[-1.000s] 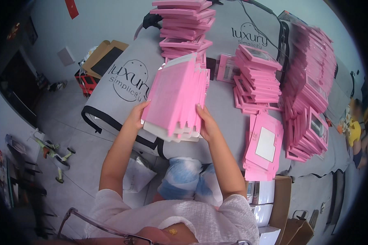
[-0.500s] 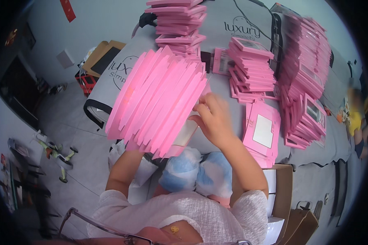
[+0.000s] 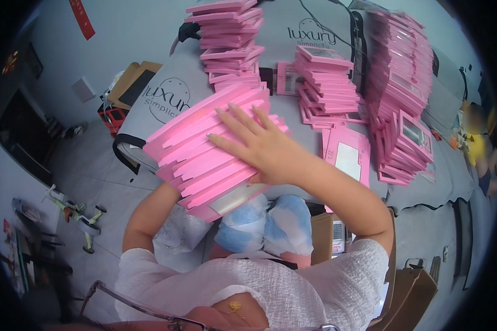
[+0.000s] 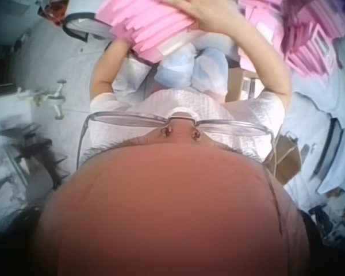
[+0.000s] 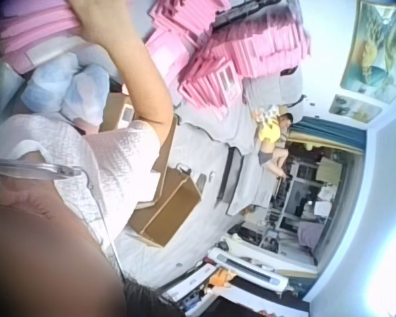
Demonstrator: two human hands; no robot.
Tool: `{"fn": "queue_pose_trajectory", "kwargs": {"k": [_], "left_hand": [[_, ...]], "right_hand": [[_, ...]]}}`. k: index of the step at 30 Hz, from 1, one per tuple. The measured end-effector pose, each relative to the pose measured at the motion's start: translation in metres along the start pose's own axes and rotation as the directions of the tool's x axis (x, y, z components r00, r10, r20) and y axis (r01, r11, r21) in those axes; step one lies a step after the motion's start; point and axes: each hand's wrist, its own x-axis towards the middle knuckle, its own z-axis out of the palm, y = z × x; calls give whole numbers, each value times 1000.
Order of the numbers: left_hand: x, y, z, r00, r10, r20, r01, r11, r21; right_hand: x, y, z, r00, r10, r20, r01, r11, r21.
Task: The person assembles pink photo frames by inserting white inserts into pink cardboard frames. They handle the frames one at a time, aligning the insert and snapping the frame together, then stacking the completed units.
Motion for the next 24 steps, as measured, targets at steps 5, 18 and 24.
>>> {"fn": "queue_pose_trajectory", "kwargs": {"k": [5, 18, 24], "left_hand": [[26, -50, -4, 827, -519, 217, 404, 815, 415], [35, -202, -15, 709, -705, -8, 701, 705, 109], [-28, -207, 28, 914, -110, -391, -128, 836, -534]], "right_hand": [[-43, -20, 37, 971, 231, -55, -199, 918, 344], [-172, -122, 188, 383, 822, 421, -470, -219, 855], [-182, -104, 231, 440, 797, 414, -269, -322, 907]]}}
